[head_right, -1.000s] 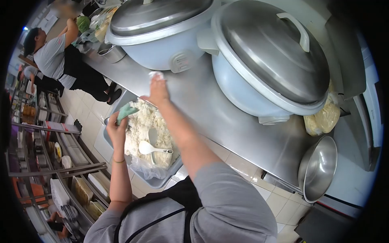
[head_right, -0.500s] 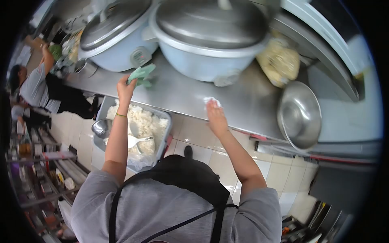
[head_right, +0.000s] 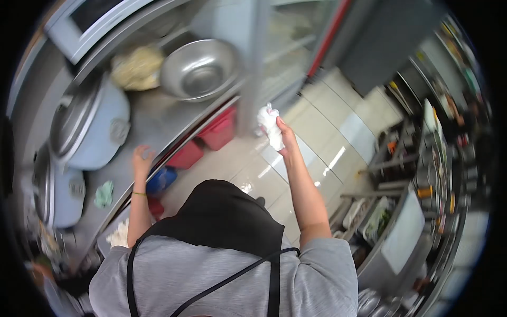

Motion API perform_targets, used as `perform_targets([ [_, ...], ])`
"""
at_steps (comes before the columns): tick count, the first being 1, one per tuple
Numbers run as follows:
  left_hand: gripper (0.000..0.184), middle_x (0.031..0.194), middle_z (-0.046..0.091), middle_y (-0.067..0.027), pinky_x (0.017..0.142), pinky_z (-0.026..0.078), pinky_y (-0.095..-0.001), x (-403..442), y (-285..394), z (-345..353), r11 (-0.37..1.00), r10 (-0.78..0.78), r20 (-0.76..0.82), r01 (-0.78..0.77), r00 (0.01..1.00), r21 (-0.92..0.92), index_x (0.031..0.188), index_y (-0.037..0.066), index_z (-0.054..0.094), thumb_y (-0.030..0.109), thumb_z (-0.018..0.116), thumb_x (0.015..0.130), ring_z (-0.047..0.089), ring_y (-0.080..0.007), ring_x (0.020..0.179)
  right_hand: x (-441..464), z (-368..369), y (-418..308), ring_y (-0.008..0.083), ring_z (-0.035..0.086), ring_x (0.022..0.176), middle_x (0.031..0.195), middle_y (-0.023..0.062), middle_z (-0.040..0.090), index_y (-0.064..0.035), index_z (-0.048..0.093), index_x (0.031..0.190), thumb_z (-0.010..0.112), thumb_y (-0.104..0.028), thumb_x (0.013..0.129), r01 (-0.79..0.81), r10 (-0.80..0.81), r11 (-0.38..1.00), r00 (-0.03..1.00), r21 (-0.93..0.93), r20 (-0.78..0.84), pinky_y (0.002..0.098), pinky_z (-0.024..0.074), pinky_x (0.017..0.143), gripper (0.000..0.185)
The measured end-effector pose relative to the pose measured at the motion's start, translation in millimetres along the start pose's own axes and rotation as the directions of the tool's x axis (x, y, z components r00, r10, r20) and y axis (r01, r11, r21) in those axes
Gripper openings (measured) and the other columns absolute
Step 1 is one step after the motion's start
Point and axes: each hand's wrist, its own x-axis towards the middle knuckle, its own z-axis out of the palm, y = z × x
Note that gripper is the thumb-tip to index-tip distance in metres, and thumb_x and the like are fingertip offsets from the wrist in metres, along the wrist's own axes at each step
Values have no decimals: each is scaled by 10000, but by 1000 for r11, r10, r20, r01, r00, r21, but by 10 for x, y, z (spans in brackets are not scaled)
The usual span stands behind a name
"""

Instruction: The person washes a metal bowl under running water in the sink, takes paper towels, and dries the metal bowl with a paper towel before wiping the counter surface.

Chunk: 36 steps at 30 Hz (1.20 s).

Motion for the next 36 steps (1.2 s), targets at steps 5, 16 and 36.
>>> perform_targets([
  [5, 282, 907, 583, -145, 791, 435, -365, -58, 1815, 1300, 899, 426, 430, -320, 796, -299, 879, 31, 611, 219, 679, 680, 549, -299, 890, -1140, -307, -783, 268, 446, 1121, 1255, 129, 424, -29, 364, 1250, 420, -288, 887, 226, -231, 928, 973, 296, -19, 421, 351, 972, 450],
  [16, 464, 952, 606, -146, 763, 448, -412, -516, 1704, 3217, 632, 125, 991, -766, -49, -117, 900, 86, 635, 505, 558, 717, 571, -285, 914, -2318, -2088, -1561, 217, 549, 893, 1028, 97, 531, -79, 442, 1136, 405, -145, 862, 445, -418, 875, 497, -191, -760, 329, 487, 621, 284],
  [36, 324, 888, 631, -109, 735, 465, -274, -123, 5333, 4307, 914, 405, 881, -87, 246, -396, 966, -5, 598, 240, 633, 756, 596, -175, 810, -3818, -4117, -5810, 246, 428, 1087, 1149, 107, 477, -96, 447, 1148, 461, -318, 837, 758, -378, 483, -271, -439, -885, 449, 268, 946, 383],
])
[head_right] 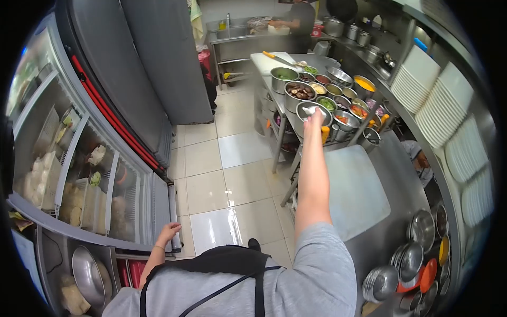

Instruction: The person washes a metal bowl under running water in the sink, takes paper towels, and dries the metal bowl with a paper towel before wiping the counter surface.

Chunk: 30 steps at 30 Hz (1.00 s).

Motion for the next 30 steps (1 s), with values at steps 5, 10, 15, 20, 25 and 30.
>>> perform_targets([
  [5, 295, 916, 626, -99, 742, 467, -276, -575, 426, 257, 985, 73, -129, -91, 989, -145, 974, 11, 600, 215, 632, 764, 596, -168, 818, -800, -75, 1468, 80, 366, 428, 499, -16, 430, -111, 478, 592, 501, -227, 832, 231, -6, 917, 823, -324, 569, 224, 265, 394, 268],
  [10, 290, 914, 622, -110, 713, 477, -290, -1332, 467, 378, 996, -4, -350, -29, 937, -87, 981, 31, 601, 214, 631, 759, 602, -185, 796, -1321, -350, 3061, 93, 360, 424, 483, -9, 386, -135, 419, 620, 475, -346, 866, 119, 459, 732, 642, -671, 614, 243, 286, 392, 329],
  [15, 275, 925, 602, -132, 738, 483, -321, -2108, 445, 281, 995, -85, -596, 40, 798, -88, 969, 29, 597, 216, 622, 769, 597, -229, 845, -2415, -269, 3489, 101, 469, 546, 591, 3, 483, -97, 470, 675, 530, -330, 838, 342, 780, 509, 206, -790, 591, 227, 362, 486, 291],
  [20, 255, 975, 599, -108, 802, 455, -322, -2998, 659, 27, 972, -137, -728, -49, 672, -228, 985, 37, 597, 189, 606, 781, 568, -230, 919, -3770, -272, 3582, 122, 550, 705, 766, 22, 561, -66, 549, 914, 566, -236, 814, 604, 849, 490, -170, -628, 500, 233, 415, 621, 198],
  [25, 256, 1118, 555, -83, 886, 374, -384, -3988, 1597, -393, 646, 644, -574, -762, 506, 54, 1051, 64, 589, 147, 568, 810, 481, -285, 1045, -5000, -357, 3986, 120, 562, 743, 830, 43, 588, -53, 559, 986, 610, -184, 785, 727, 773, 634, -595, -263, 220, 258, 446, 674, 246],
  [30, 220, 1113, 552, -100, 770, 407, -396, -4687, 1663, -595, 448, 861, -378, -859, 340, 247, 1018, 50, 599, 155, 515, 845, 492, -305, 987, -6473, -637, 4307, 115, 564, 759, 838, 55, 604, -28, 584, 951, 610, -176, 791, 676, 682, 731, -725, -93, 92, 246, 455, 682, 220],
])
